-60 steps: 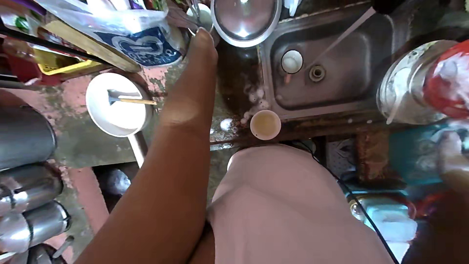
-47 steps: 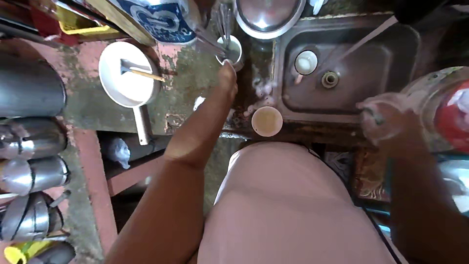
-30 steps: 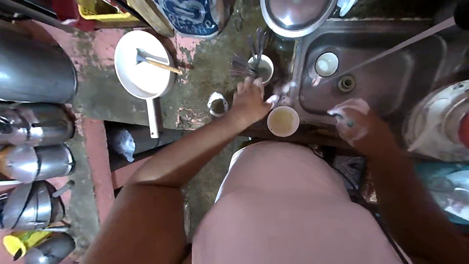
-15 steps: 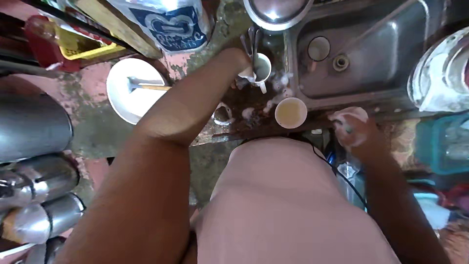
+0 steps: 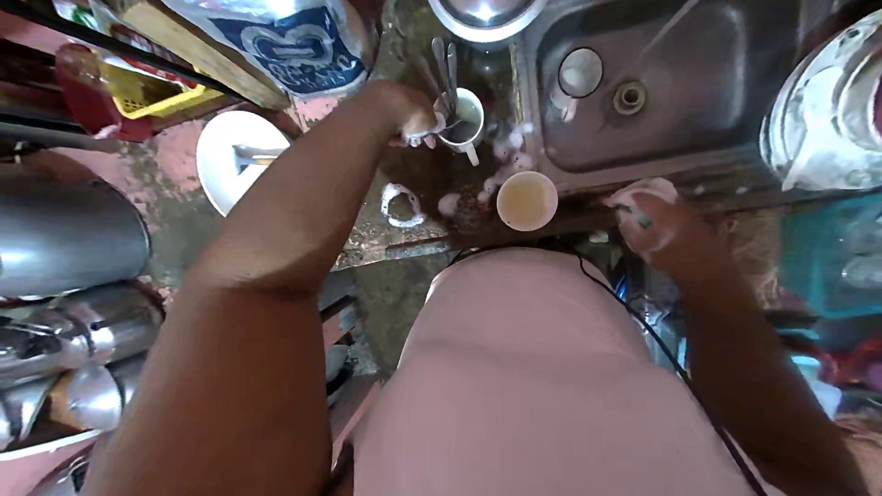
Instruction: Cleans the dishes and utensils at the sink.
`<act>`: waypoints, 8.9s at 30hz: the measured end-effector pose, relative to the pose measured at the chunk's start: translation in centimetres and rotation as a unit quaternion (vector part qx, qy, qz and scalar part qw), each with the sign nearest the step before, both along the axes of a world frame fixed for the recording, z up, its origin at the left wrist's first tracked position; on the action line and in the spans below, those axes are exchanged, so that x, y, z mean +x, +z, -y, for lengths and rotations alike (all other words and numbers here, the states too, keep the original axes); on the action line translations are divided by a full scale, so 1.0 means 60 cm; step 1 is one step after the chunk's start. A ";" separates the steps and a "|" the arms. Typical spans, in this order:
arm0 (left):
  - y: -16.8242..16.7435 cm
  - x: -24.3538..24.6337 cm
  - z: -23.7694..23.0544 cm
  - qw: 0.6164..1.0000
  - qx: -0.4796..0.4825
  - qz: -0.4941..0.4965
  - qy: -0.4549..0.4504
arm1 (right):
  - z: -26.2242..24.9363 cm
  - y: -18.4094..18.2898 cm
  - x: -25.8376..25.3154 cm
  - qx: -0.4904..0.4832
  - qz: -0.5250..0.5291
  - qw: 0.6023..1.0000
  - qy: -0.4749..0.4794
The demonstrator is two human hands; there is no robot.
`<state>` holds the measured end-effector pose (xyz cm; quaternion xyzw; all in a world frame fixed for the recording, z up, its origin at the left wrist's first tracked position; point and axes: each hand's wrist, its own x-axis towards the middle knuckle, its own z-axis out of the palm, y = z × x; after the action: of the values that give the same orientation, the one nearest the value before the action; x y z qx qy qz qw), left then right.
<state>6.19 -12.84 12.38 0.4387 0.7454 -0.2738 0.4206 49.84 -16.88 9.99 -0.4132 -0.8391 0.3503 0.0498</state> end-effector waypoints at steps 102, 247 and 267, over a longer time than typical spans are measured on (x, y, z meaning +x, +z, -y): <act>-0.150 0.368 -0.161 0.940 0.129 0.178 0.260 | -0.159 -0.081 -0.005 -0.109 -0.120 0.975 0.151; -0.073 0.407 0.097 0.773 0.274 0.373 0.435 | -0.229 -0.152 -0.122 -0.683 -0.434 0.585 -0.058; -0.103 0.387 0.106 0.755 0.288 0.349 0.475 | -0.197 -0.118 -0.072 -0.503 -0.450 0.714 -0.187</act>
<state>29.44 -19.19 6.20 0.1941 0.7028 0.3606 0.5817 45.54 -5.08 2.92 -0.3195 -0.3229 0.8489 0.2702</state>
